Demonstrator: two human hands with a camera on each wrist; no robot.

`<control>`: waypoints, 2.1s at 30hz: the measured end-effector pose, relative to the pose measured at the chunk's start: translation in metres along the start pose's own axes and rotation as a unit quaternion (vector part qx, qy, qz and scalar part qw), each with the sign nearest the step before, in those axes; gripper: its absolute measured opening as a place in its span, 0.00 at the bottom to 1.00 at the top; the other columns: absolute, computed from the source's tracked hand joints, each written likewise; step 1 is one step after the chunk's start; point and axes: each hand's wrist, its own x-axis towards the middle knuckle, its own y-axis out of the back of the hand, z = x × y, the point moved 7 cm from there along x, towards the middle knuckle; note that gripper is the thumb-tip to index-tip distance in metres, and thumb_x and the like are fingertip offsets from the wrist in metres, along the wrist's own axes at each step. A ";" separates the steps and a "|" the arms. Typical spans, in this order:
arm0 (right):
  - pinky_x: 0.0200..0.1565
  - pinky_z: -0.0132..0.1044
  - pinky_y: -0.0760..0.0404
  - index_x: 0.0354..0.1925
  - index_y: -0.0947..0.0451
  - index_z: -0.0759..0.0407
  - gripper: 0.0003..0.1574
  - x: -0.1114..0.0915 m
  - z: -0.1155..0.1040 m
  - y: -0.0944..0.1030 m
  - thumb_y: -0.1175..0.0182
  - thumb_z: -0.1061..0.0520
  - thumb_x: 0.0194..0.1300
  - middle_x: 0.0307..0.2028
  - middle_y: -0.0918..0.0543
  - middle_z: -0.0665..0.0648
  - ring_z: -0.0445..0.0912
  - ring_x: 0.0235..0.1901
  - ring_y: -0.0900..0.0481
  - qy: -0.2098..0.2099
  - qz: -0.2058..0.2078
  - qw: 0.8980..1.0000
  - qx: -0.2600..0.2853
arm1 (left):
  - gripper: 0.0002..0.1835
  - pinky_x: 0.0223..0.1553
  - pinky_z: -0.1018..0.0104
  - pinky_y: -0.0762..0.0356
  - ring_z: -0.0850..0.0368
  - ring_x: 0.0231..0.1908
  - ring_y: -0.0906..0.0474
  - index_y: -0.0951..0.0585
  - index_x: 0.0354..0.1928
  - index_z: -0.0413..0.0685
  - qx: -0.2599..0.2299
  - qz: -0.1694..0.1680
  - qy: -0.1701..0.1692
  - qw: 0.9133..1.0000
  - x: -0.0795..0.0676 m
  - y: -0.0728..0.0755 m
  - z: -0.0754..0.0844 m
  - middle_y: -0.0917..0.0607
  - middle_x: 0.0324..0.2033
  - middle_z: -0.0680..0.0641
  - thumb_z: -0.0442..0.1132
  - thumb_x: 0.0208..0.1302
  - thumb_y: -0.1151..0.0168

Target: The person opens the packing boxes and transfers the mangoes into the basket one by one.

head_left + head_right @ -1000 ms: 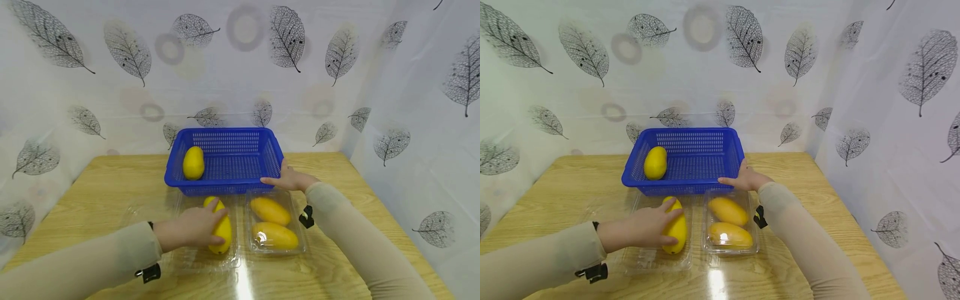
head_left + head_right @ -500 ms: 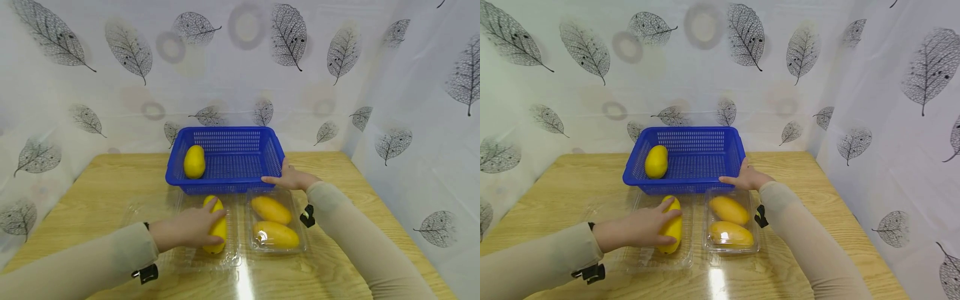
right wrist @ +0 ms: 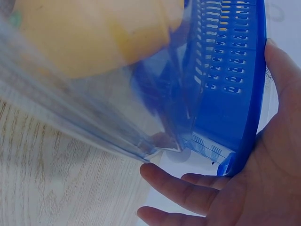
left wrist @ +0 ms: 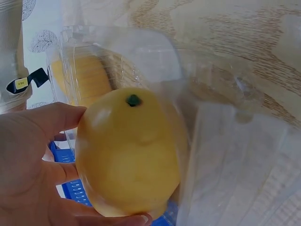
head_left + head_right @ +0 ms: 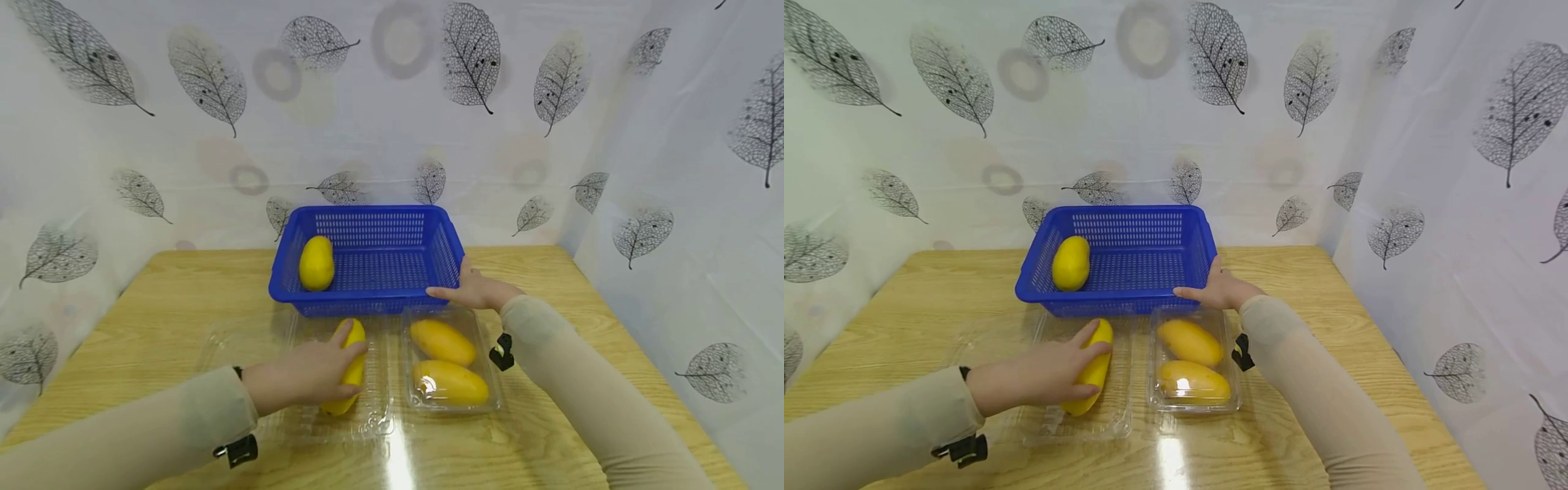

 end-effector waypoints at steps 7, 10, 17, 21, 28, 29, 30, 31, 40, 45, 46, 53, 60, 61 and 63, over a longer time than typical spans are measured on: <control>0.56 0.56 0.57 0.58 0.88 0.62 0.75 0.001 -0.002 0.003 0.59 0.18 0.37 0.60 0.69 0.71 0.61 0.60 0.65 0.012 0.016 1.000 -0.003 | 0.36 0.14 0.68 0.34 0.53 0.20 0.31 0.44 0.62 0.58 -0.034 -0.022 0.036 0.999 -0.003 -0.002 -0.004 0.57 0.60 0.31 0.52 0.49 0.43; 0.56 0.56 0.57 0.58 0.88 0.62 0.75 0.001 -0.002 0.003 0.59 0.18 0.38 0.61 0.69 0.71 0.61 0.60 0.66 0.011 0.015 1.000 -0.001 | 0.36 0.18 0.65 0.31 0.48 0.29 0.29 0.44 0.62 0.59 -0.028 -0.024 0.038 0.999 -0.003 -0.002 -0.003 0.55 0.60 0.30 0.52 0.49 0.43; 0.56 0.56 0.59 0.57 0.90 0.60 0.74 0.000 -0.002 0.001 0.59 0.18 0.38 0.61 0.70 0.70 0.60 0.60 0.68 0.007 0.009 1.000 0.005 | 0.34 0.20 0.64 0.31 0.50 0.26 0.29 0.41 0.59 0.58 -0.038 0.001 0.046 0.998 -0.001 0.000 -0.005 0.49 0.58 0.29 0.51 0.49 0.41; 0.56 0.57 0.59 0.57 0.89 0.61 0.74 0.000 -0.002 0.001 0.59 0.18 0.38 0.61 0.70 0.70 0.61 0.60 0.68 0.009 0.011 1.000 0.004 | 0.35 0.24 0.60 0.28 0.48 0.29 0.28 0.41 0.59 0.58 -0.032 0.010 0.050 0.998 0.000 -0.001 -0.007 0.47 0.57 0.29 0.52 0.48 0.41; 0.56 0.56 0.60 0.57 0.89 0.60 0.74 -0.002 -0.002 0.000 0.59 0.19 0.38 0.61 0.71 0.69 0.60 0.60 0.69 0.007 0.005 1.000 0.011 | 0.35 0.22 0.60 0.29 0.48 0.28 0.28 0.40 0.59 0.58 -0.031 0.017 0.050 0.998 0.000 -0.002 -0.007 0.46 0.57 0.30 0.51 0.47 0.39; 0.56 0.56 0.60 0.57 0.89 0.60 0.74 -0.002 -0.002 0.000 0.59 0.18 0.38 0.61 0.71 0.69 0.60 0.60 0.69 0.006 0.004 1.000 0.012 | 0.35 0.23 0.59 0.28 0.47 0.29 0.27 0.40 0.59 0.58 -0.030 0.017 0.051 0.998 0.000 -0.002 -0.008 0.45 0.57 0.30 0.51 0.47 0.39; 0.56 0.57 0.59 0.57 0.89 0.60 0.75 -0.003 -0.002 0.000 0.58 0.18 0.38 0.61 0.71 0.69 0.60 0.60 0.68 0.007 0.006 1.000 0.011 | 0.36 0.23 0.59 0.29 0.46 0.30 0.27 0.40 0.59 0.58 -0.029 0.016 0.052 0.998 0.000 -0.002 -0.008 0.45 0.57 0.31 0.51 0.47 0.39; 0.56 0.57 0.59 0.57 0.89 0.60 0.75 -0.003 -0.002 0.000 0.58 0.18 0.37 0.61 0.71 0.70 0.61 0.60 0.68 0.007 0.006 1.000 0.011 | 0.36 0.23 0.59 0.29 0.46 0.31 0.28 0.40 0.59 0.58 -0.030 0.017 0.053 0.998 0.000 -0.002 -0.008 0.45 0.57 0.31 0.51 0.46 0.39; 0.56 0.57 0.60 0.57 0.89 0.60 0.75 -0.003 -0.002 -0.002 0.58 0.18 0.37 0.61 0.71 0.69 0.60 0.60 0.69 0.003 0.003 1.000 0.014 | 0.35 0.19 0.63 0.33 0.50 0.27 0.29 0.40 0.59 0.57 -0.039 0.019 0.045 0.998 -0.002 0.001 -0.006 0.44 0.57 0.32 0.48 0.46 0.39; 0.56 0.56 0.60 0.57 0.89 0.60 0.75 -0.003 -0.003 -0.002 0.58 0.19 0.37 0.61 0.71 0.69 0.60 0.60 0.69 0.008 0.005 1.000 0.017 | 0.35 0.14 0.67 0.36 0.56 0.19 0.33 0.40 0.59 0.57 -0.046 0.024 0.044 0.998 -0.004 0.004 -0.006 0.45 0.57 0.33 0.47 0.46 0.39; 0.56 0.56 0.60 0.57 0.89 0.59 0.75 -0.003 -0.002 -0.002 0.58 0.18 0.37 0.61 0.71 0.68 0.59 0.60 0.69 0.005 0.004 1.000 0.016 | 0.35 0.14 0.68 0.36 0.56 0.18 0.34 0.40 0.58 0.57 -0.046 0.025 0.044 0.998 -0.004 0.005 -0.006 0.44 0.57 0.33 0.47 0.46 0.39; 0.56 0.57 0.61 0.57 0.90 0.56 0.75 -0.003 0.000 -0.003 0.59 0.17 0.35 0.62 0.71 0.67 0.58 0.60 0.69 -0.014 -0.004 1.000 0.008 | 0.35 0.14 0.68 0.36 0.56 0.19 0.33 0.39 0.58 0.58 -0.056 0.027 0.047 0.997 -0.007 0.007 -0.006 0.45 0.57 0.33 0.46 0.45 0.39; 0.56 0.57 0.61 0.58 0.89 0.58 0.75 -0.004 0.000 -0.002 0.59 0.17 0.36 0.61 0.71 0.68 0.59 0.60 0.68 -0.008 -0.001 1.000 0.007 | 0.34 0.12 0.69 0.36 0.57 0.16 0.34 0.39 0.58 0.58 -0.063 0.037 0.043 0.996 -0.008 0.008 -0.007 0.44 0.57 0.34 0.46 0.45 0.39; 0.56 0.57 0.61 0.58 0.89 0.58 0.75 -0.004 0.000 -0.002 0.59 0.17 0.36 0.61 0.71 0.68 0.59 0.60 0.68 -0.008 0.000 1.000 0.007 | 0.34 0.12 0.69 0.36 0.57 0.16 0.35 0.39 0.58 0.58 -0.062 0.039 0.041 0.996 -0.009 0.008 -0.008 0.44 0.57 0.34 0.46 0.45 0.39; 0.56 0.57 0.61 0.58 0.89 0.59 0.75 -0.004 -0.001 -0.002 0.59 0.18 0.36 0.61 0.71 0.68 0.59 0.60 0.68 -0.005 0.000 1.000 0.007 | 0.34 0.12 0.69 0.36 0.58 0.15 0.35 0.39 0.58 0.58 -0.059 0.041 0.041 0.997 -0.009 0.008 -0.008 0.44 0.57 0.34 0.46 0.45 0.39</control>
